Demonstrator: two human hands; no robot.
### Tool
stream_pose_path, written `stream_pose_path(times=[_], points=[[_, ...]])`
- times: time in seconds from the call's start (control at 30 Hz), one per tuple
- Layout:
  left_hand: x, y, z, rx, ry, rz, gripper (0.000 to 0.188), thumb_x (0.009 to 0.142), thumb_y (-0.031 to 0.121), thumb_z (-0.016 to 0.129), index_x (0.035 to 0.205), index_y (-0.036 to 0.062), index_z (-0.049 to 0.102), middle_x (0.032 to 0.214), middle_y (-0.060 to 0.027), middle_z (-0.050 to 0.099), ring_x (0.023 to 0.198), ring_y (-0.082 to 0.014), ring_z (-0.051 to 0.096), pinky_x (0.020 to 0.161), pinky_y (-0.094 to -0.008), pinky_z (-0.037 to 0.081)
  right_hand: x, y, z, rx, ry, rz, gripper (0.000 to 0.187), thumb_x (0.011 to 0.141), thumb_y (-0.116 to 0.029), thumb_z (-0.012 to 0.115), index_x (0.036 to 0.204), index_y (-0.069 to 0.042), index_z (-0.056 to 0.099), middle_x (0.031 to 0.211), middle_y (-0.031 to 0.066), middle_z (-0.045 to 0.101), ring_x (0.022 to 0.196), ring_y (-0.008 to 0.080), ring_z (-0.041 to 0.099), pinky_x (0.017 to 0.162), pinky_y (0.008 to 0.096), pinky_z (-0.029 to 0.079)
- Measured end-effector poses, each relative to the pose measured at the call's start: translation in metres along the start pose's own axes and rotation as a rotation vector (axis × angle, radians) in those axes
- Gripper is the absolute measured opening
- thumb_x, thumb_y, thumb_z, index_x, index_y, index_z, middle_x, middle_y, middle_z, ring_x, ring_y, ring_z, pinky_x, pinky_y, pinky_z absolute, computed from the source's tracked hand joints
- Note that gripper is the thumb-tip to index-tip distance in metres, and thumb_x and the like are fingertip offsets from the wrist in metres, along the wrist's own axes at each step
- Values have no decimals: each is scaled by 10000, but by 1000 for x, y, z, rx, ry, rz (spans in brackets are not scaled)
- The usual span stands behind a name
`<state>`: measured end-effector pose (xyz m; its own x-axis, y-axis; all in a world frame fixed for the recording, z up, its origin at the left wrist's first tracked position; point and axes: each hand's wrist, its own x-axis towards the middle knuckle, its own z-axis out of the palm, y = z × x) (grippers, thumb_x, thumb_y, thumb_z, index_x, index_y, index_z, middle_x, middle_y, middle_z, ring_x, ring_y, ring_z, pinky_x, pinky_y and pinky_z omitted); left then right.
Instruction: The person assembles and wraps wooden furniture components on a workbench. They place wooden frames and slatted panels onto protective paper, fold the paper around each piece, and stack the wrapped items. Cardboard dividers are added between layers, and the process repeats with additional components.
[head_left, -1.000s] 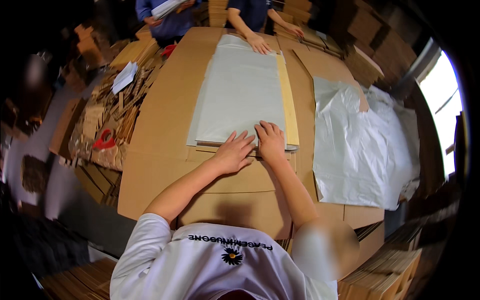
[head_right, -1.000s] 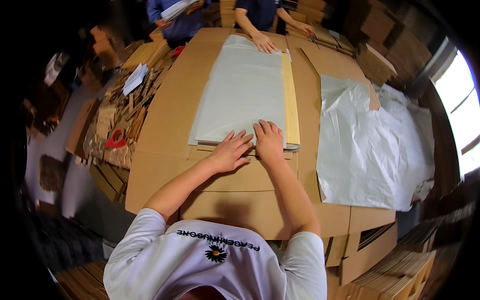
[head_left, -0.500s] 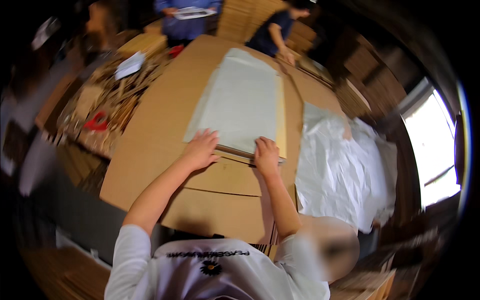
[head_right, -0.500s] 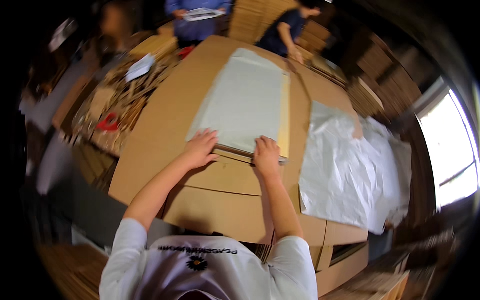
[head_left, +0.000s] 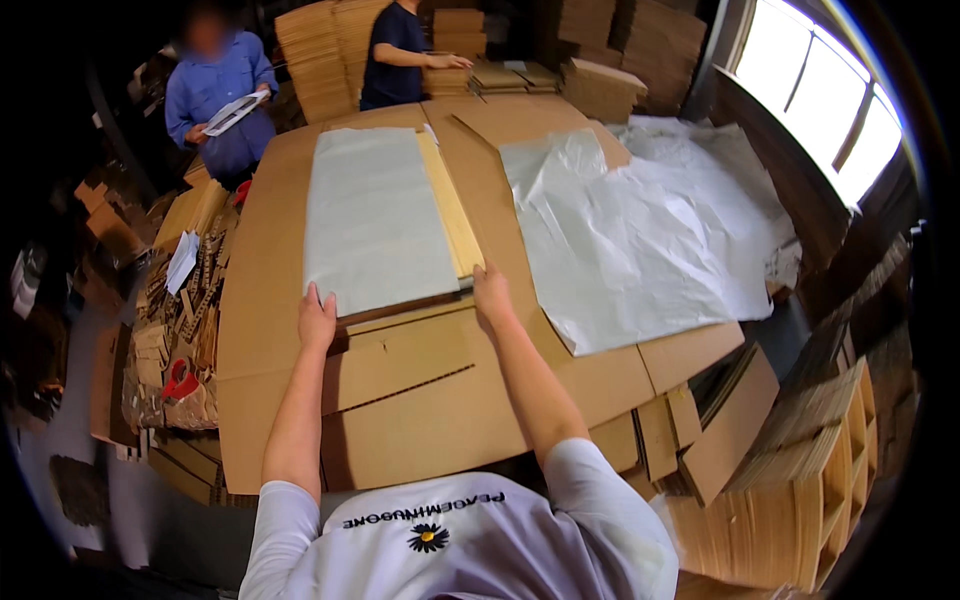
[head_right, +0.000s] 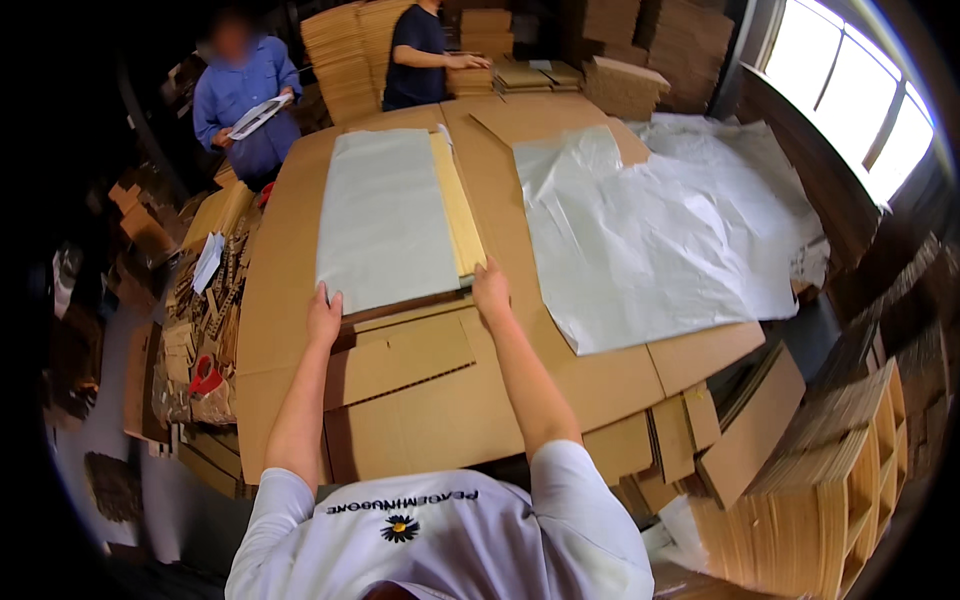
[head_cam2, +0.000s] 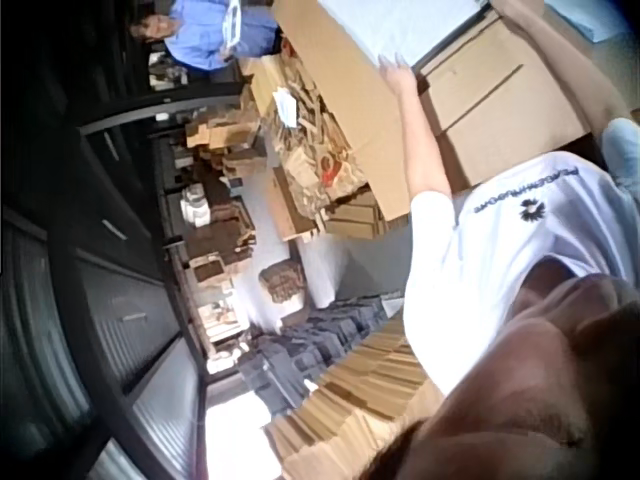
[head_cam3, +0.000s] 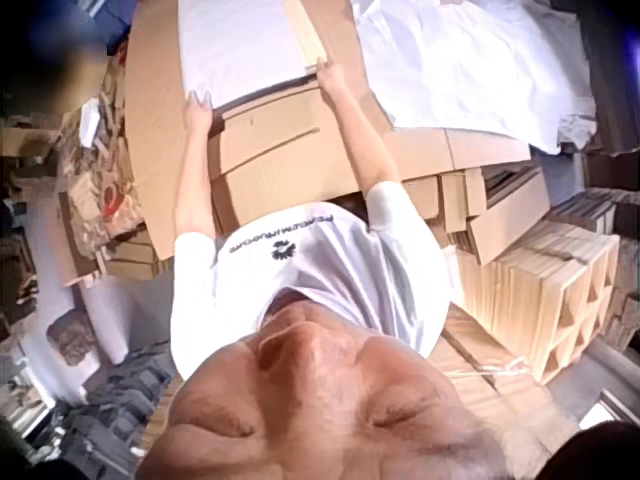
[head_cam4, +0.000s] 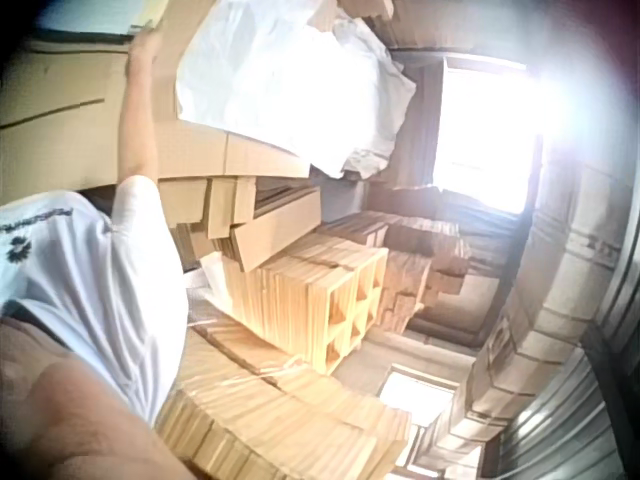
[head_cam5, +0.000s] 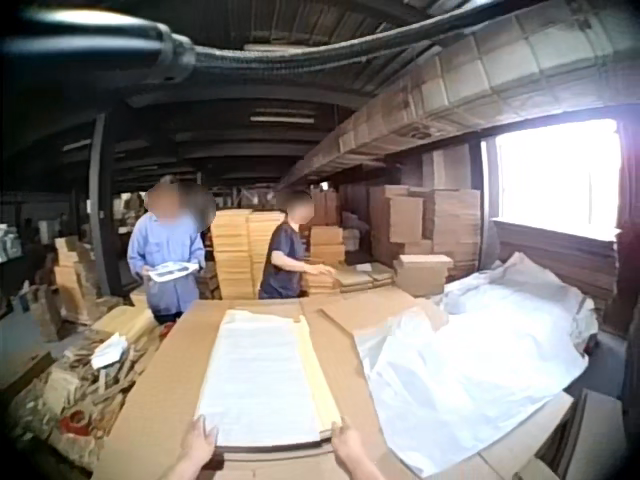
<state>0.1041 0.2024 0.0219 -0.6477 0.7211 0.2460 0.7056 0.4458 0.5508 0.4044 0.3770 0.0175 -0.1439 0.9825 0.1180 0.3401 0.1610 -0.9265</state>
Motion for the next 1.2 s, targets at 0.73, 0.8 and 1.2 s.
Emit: stream_pose_path(times=[0.73, 0.8, 1.2], points=[[-78, 121, 12, -173, -77, 667, 252, 909, 187, 624, 1093, 16, 645, 1139, -165, 647, 1076, -350, 589, 934, -439, 469, -103, 85, -203, -720, 236, -387, 273, 828, -222, 675, 1039, -49, 665, 1070, 171, 657, 1037, 357, 583, 893, 416, 478], [-89, 165, 34, -376, -248, 679, 256, 931, 227, 599, 1054, 6, 643, 989, -158, 684, 891, -320, 652, 808, -394, 517, -83, 89, -207, -601, 330, -233, 210, 850, -214, 659, 961, -37, 684, 963, 190, 670, 954, 374, 602, 826, 424, 492], [15, 398, 178, -984, -1070, -453, 740, 801, 725, 614, 1229, 122, 593, 1085, -93, 677, 938, -287, 684, 848, -519, 548, -70, 27, -264, -340, 385, -670, 114, 768, -25, 695, 868, -7, 642, 786, 154, 608, 719, 372, 565, 633, 440, 455]])
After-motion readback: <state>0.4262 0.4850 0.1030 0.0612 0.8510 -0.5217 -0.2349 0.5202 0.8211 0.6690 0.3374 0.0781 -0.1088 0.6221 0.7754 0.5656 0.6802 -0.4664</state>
